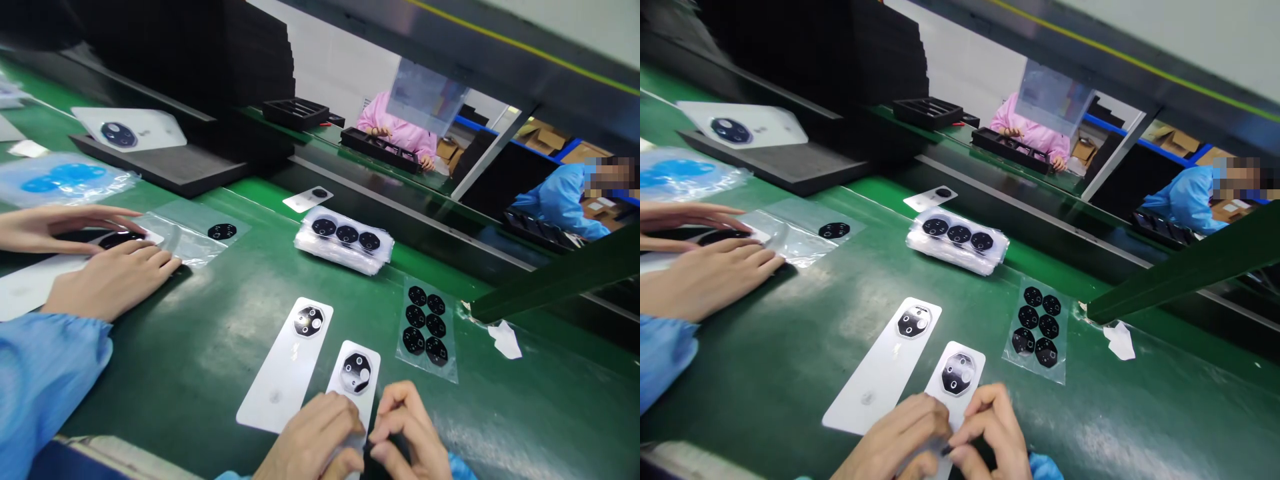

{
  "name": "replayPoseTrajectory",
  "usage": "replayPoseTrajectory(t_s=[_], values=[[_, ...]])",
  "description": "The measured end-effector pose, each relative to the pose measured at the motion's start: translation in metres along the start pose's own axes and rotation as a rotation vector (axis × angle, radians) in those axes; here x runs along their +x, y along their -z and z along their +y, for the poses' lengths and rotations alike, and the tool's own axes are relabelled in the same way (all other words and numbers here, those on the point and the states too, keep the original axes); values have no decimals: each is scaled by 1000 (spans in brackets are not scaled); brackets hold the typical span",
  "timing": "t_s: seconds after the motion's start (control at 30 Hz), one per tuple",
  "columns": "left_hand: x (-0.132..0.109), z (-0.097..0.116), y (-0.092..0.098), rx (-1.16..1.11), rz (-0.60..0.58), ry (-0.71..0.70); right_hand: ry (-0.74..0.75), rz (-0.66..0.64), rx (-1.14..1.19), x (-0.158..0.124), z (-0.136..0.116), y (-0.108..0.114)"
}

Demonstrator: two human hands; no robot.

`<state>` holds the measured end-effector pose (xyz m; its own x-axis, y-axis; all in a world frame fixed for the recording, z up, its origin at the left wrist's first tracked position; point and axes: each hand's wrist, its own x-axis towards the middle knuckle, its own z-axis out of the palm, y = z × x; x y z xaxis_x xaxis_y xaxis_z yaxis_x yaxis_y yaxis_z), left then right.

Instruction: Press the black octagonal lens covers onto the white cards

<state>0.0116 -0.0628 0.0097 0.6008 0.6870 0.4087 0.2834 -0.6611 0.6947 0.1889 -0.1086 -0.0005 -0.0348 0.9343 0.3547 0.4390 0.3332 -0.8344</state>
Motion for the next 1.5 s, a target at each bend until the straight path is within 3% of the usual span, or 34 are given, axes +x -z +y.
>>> replayPoseTrajectory(t_s=[0.13,0.23,0.4,0.77,0.97,1.5], values=[[-6,-15,-8,435,222,-122,-127,-85,-152,23,0,13],[-13,-22,-20,610,278,-174,-103,-139,-275,34,4,11],[-20,-22,-33,673,235,-174,-4,-187,-367,33,11,-2],[-23,-19,-29,812,41,-155,88,-167,-438,35,13,-7],[-23,-19,-29,786,51,-165,109,-113,-466,37,10,-8],[-16,-14,-25,799,75,-170,97,-167,-457,36,18,-7]])
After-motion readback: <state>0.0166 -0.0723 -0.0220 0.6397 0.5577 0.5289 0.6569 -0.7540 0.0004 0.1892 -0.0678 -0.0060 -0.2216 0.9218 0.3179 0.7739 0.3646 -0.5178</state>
